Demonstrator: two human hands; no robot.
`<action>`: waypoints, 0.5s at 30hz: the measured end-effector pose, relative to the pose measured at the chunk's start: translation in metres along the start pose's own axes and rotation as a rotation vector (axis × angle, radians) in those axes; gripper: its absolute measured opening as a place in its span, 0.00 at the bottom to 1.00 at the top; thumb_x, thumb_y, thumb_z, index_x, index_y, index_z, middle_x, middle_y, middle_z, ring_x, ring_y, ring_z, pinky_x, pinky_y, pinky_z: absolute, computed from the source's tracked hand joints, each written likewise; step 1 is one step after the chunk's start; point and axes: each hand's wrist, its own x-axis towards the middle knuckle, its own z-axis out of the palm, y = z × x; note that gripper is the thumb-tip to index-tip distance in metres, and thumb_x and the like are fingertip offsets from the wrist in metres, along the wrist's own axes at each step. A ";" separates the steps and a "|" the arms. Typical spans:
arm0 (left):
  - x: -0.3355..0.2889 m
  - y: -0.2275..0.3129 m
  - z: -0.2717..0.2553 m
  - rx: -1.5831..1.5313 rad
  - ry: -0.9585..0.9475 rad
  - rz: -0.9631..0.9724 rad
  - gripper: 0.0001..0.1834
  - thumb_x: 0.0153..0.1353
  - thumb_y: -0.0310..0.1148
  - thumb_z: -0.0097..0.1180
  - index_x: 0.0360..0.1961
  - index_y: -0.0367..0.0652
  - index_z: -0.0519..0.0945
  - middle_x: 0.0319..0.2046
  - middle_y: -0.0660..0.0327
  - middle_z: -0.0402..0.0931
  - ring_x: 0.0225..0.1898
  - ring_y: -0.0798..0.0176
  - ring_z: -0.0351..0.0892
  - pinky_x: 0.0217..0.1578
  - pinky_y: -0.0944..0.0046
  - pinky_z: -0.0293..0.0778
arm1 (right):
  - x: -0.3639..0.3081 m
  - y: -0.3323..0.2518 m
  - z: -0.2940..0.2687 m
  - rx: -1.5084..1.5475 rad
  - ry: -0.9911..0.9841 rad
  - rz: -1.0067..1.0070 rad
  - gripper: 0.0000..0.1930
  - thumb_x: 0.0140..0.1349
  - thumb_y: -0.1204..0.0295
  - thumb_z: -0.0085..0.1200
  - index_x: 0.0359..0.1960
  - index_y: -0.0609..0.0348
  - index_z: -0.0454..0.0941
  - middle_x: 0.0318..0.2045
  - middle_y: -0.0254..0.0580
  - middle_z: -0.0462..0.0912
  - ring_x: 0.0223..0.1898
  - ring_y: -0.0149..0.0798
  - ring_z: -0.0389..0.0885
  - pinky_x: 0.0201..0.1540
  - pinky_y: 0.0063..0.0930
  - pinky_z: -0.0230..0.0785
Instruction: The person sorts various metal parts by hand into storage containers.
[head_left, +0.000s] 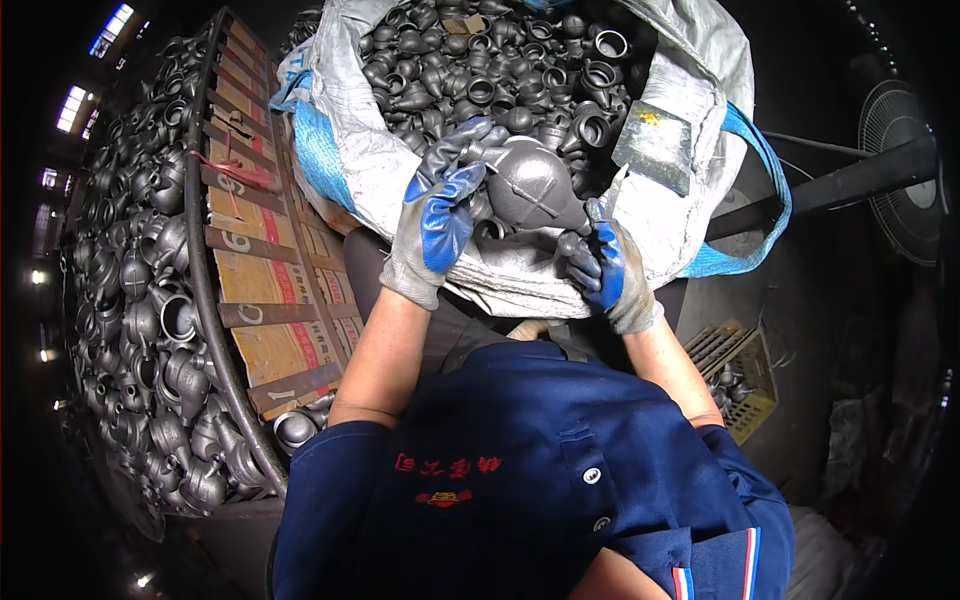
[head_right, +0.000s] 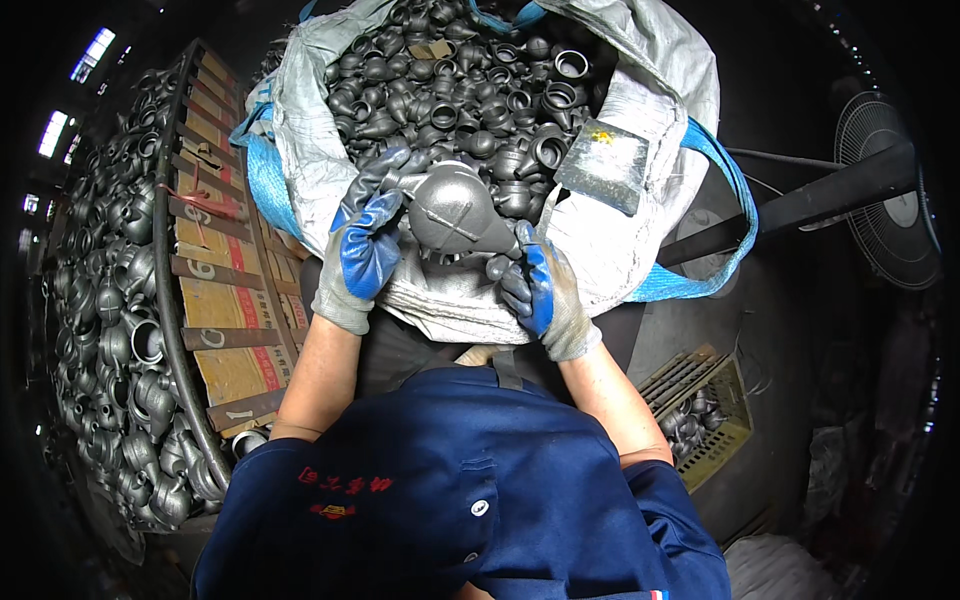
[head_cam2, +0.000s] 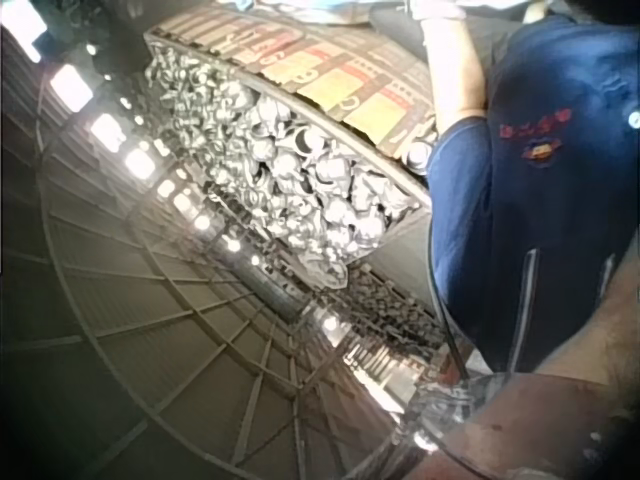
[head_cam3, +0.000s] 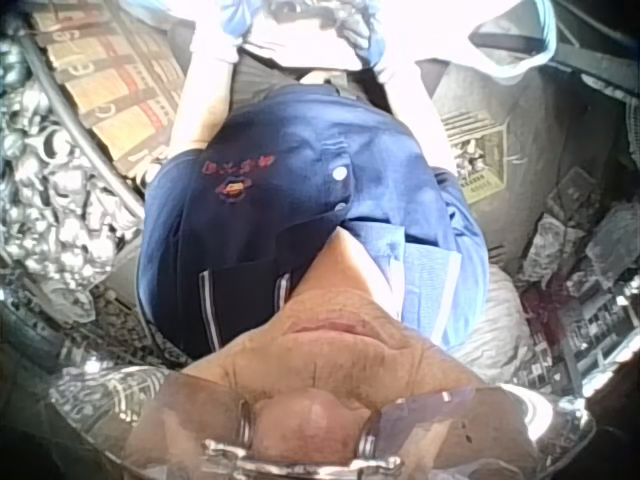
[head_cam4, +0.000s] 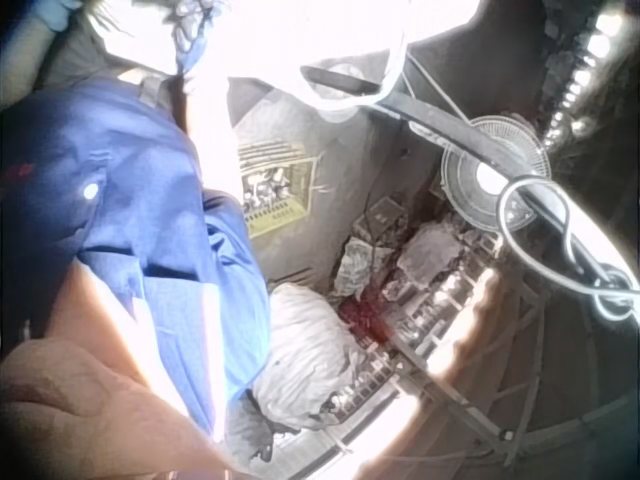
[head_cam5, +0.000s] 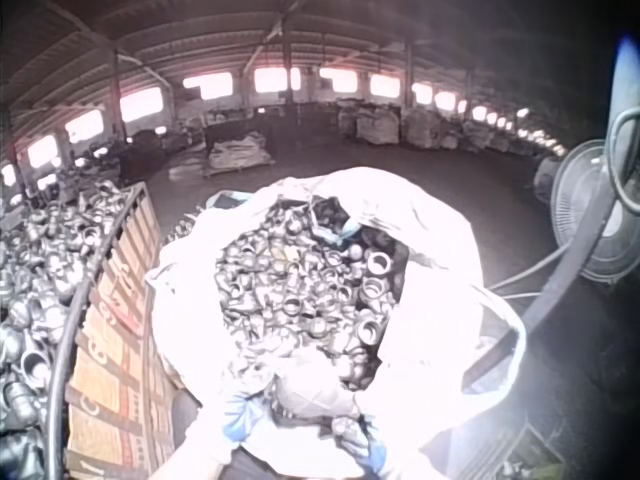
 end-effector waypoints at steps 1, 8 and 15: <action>-0.001 0.001 0.000 0.001 0.002 0.000 0.21 0.60 0.22 0.48 0.57 0.35 0.67 0.54 0.54 0.71 0.57 0.60 0.69 0.59 0.64 0.63 | 0.000 -0.001 0.001 -0.007 -0.005 0.018 0.20 0.70 0.56 0.37 0.46 0.63 0.70 0.19 0.37 0.73 0.09 0.19 0.56 0.08 0.13 0.47; 0.000 0.002 -0.001 -0.058 0.000 -0.073 0.21 0.60 0.20 0.46 0.56 0.35 0.69 0.51 0.54 0.73 0.52 0.61 0.73 0.53 0.66 0.71 | 0.014 0.006 -0.035 0.168 -0.422 0.050 0.19 0.67 0.60 0.44 0.49 0.66 0.69 0.19 0.38 0.74 0.11 0.24 0.65 0.11 0.16 0.57; 0.002 -0.014 -0.019 -0.122 0.123 -0.078 0.18 0.61 0.20 0.43 0.53 0.33 0.71 0.48 0.54 0.75 0.49 0.62 0.76 0.53 0.65 0.72 | -0.010 -0.005 -0.007 -1.107 -0.051 -0.454 0.25 0.54 0.83 0.52 0.56 0.64 0.65 0.26 0.42 0.78 0.26 0.40 0.78 0.32 0.30 0.72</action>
